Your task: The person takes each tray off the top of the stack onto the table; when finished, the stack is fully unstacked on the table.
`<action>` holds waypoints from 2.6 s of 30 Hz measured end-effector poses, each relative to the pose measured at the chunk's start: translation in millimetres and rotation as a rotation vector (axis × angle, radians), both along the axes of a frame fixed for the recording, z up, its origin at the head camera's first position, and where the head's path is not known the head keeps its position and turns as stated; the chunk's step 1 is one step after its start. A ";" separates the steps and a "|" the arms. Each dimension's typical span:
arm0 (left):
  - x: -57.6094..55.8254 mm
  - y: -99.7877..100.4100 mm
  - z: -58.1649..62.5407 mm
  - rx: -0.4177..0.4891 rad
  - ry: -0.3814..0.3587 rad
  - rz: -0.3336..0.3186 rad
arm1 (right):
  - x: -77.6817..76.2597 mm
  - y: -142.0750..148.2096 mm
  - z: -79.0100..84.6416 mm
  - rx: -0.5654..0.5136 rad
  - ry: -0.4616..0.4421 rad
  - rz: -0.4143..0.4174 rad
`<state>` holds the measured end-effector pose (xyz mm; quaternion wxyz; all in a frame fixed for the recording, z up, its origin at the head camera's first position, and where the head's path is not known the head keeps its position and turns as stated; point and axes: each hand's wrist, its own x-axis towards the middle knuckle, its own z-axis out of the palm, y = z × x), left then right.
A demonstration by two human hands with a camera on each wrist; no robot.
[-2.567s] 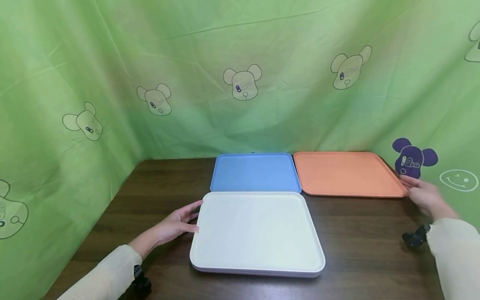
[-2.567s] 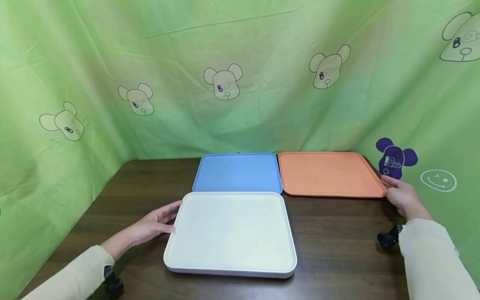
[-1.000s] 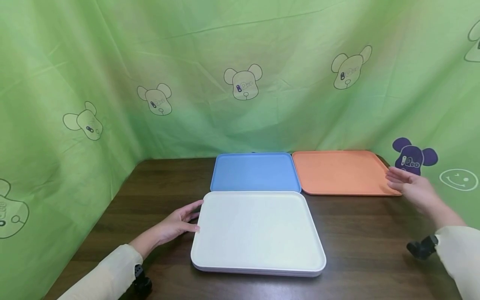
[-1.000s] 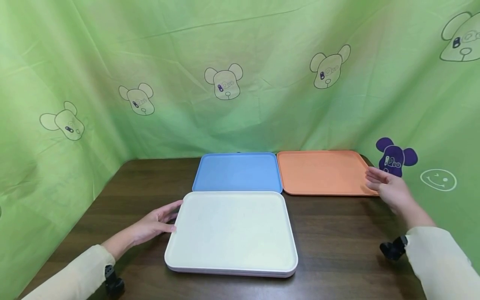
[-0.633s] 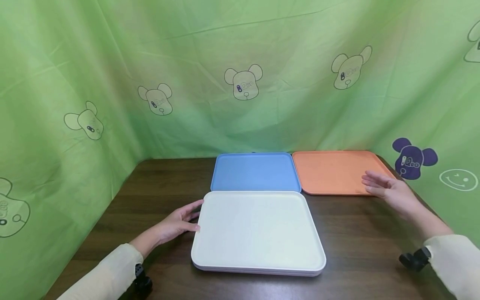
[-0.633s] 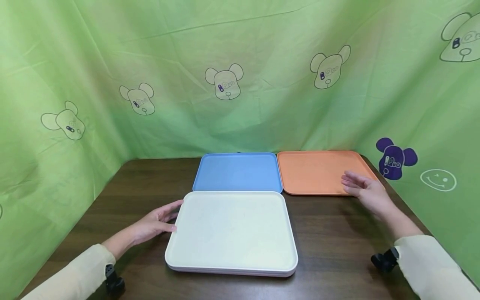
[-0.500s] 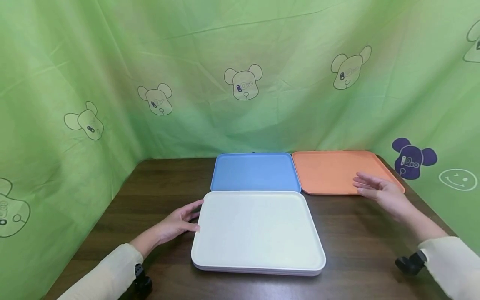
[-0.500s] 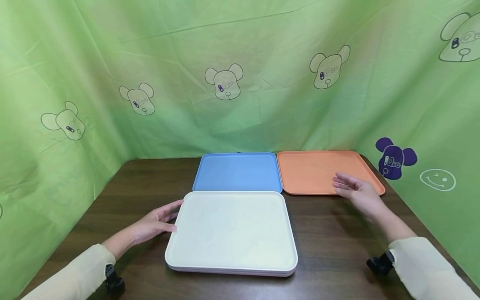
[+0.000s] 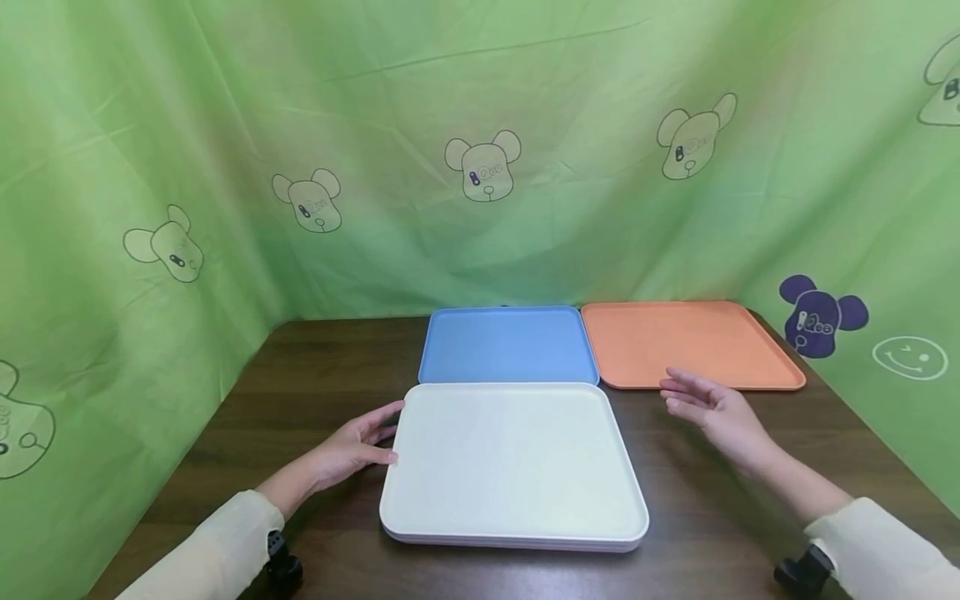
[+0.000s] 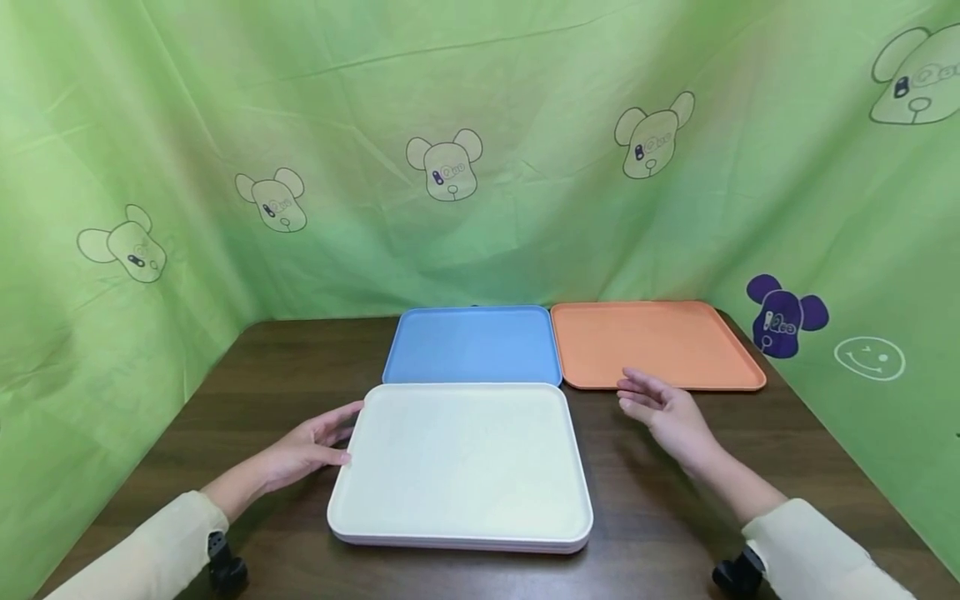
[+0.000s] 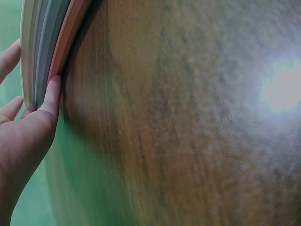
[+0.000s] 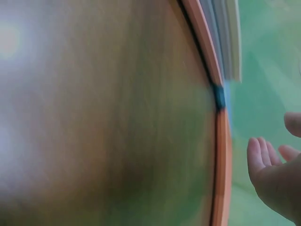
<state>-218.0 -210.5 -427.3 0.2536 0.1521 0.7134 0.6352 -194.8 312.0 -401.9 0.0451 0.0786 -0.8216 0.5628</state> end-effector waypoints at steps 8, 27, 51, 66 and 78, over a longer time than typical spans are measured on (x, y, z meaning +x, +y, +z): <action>0.2 -0.8 0.4 -0.014 0.002 0.006 | 17.6 -36.0 -4.6 0.032 -0.030 -0.069; -0.4 -0.2 0.2 -0.006 0.001 -0.007 | 36.6 -73.1 -20.1 0.064 -0.099 -0.056; -3.3 -2.5 -4.3 0.042 -0.007 -0.027 | 34.7 -78.6 -24.3 0.100 -0.141 -0.064; -3.4 -2.7 -2.2 0.038 -0.013 -0.025 | 33.1 -80.8 -20.9 0.191 -0.086 -0.088; -3.7 -3.6 -3.1 0.038 -0.016 -0.024 | 32.6 -81.7 -16.0 0.208 -0.064 -0.090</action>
